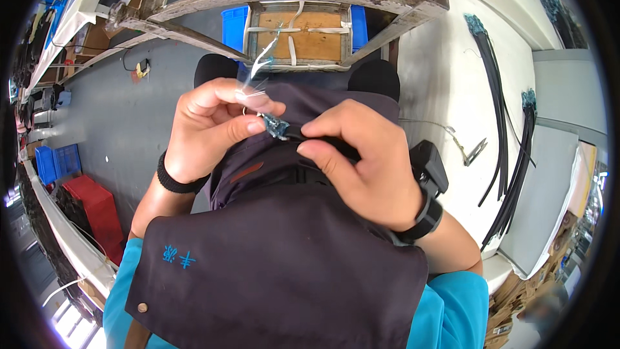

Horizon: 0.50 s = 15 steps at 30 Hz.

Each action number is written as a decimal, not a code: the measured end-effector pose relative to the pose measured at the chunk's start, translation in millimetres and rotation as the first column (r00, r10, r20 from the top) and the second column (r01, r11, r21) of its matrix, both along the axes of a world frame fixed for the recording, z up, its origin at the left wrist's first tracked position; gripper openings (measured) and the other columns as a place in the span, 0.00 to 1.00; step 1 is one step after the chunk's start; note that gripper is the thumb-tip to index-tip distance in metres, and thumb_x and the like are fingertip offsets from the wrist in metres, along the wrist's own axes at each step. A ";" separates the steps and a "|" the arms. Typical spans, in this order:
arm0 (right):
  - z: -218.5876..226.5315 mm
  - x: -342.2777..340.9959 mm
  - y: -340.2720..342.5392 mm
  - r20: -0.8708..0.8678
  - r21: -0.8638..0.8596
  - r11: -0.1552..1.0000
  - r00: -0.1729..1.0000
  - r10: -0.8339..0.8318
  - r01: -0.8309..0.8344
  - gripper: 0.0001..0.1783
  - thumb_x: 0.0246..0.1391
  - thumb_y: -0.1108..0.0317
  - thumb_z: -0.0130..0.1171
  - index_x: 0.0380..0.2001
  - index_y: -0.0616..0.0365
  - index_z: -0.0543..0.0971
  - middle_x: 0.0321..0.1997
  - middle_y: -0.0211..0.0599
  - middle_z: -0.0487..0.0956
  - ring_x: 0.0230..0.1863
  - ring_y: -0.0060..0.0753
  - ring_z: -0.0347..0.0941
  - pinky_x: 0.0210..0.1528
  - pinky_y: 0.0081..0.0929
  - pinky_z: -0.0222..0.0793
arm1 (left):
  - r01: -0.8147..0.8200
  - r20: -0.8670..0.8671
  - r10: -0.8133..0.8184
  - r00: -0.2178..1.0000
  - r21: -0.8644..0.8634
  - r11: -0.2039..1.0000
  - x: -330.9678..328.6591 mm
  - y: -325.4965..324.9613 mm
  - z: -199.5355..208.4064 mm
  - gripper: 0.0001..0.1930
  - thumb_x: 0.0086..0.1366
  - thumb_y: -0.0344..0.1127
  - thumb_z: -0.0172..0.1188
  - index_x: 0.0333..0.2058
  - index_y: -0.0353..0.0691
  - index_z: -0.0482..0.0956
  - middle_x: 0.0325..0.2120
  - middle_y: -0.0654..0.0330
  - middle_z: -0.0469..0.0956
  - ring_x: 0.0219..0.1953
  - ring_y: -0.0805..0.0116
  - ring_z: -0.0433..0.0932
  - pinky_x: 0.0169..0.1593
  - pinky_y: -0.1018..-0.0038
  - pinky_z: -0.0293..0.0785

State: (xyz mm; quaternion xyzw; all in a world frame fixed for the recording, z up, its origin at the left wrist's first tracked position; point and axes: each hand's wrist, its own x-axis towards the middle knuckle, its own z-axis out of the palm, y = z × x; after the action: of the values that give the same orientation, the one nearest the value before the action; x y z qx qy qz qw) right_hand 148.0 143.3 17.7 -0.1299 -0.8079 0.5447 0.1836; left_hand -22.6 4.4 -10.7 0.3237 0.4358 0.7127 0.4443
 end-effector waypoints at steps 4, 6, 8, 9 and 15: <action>2.0 2.4 -13.6 -0.135 0.229 0.967 0.987 -0.086 0.116 0.13 0.40 0.79 0.67 0.31 0.61 0.76 0.29 0.39 0.77 0.28 0.34 0.74 0.25 0.21 0.68 | 0.075 0.084 -0.084 0.993 0.108 0.991 2.0 -2.6 -13.7 0.16 0.57 0.14 0.57 0.44 0.34 0.74 0.41 0.55 0.76 0.47 0.63 0.77 0.52 0.69 0.75; -1.6 4.3 -15.0 -0.151 0.243 0.961 0.984 -0.099 0.134 0.15 0.39 0.79 0.68 0.33 0.61 0.76 0.30 0.39 0.77 0.27 0.32 0.74 0.24 0.21 0.69 | 0.077 0.106 -0.090 0.990 0.120 0.990 3.8 -2.6 -15.0 0.17 0.57 0.14 0.57 0.45 0.34 0.73 0.42 0.55 0.76 0.47 0.62 0.77 0.52 0.68 0.75; -5.5 6.8 -16.4 -0.157 0.122 0.981 0.979 -0.128 0.148 0.18 0.39 0.78 0.69 0.36 0.61 0.75 0.31 0.39 0.77 0.27 0.30 0.74 0.26 0.19 0.70 | 0.075 0.125 -0.092 0.988 0.133 0.988 5.7 -3.0 -12.9 0.17 0.57 0.14 0.57 0.45 0.34 0.73 0.42 0.55 0.76 0.47 0.62 0.77 0.52 0.67 0.75; -7.0 7.9 -18.0 -0.156 0.123 0.981 0.979 -0.133 0.152 0.18 0.39 0.78 0.69 0.36 0.61 0.75 0.31 0.39 0.77 0.27 0.30 0.74 0.26 0.19 0.70 | 0.061 0.130 -0.071 0.989 0.075 0.995 6.8 -2.9 -8.4 0.16 0.56 0.16 0.59 0.44 0.35 0.72 0.39 0.57 0.76 0.45 0.63 0.77 0.52 0.64 0.76; -0.6 6.7 -14.4 -0.060 -0.242 0.965 0.991 -0.116 0.098 0.17 0.41 0.78 0.67 0.37 0.63 0.75 0.29 0.38 0.76 0.27 0.30 0.74 0.28 0.21 0.70 | 0.066 0.127 -0.068 0.990 0.025 0.998 6.7 -1.1 -3.3 0.16 0.55 0.19 0.61 0.42 0.37 0.72 0.36 0.58 0.76 0.41 0.63 0.79 0.50 0.62 0.77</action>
State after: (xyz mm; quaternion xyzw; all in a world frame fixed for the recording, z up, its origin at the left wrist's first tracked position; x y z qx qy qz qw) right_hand 154.7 128.9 17.1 -0.1741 -0.7212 0.6314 0.2255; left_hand -15.9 3.3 -14.0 0.2965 0.3879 0.7210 0.4917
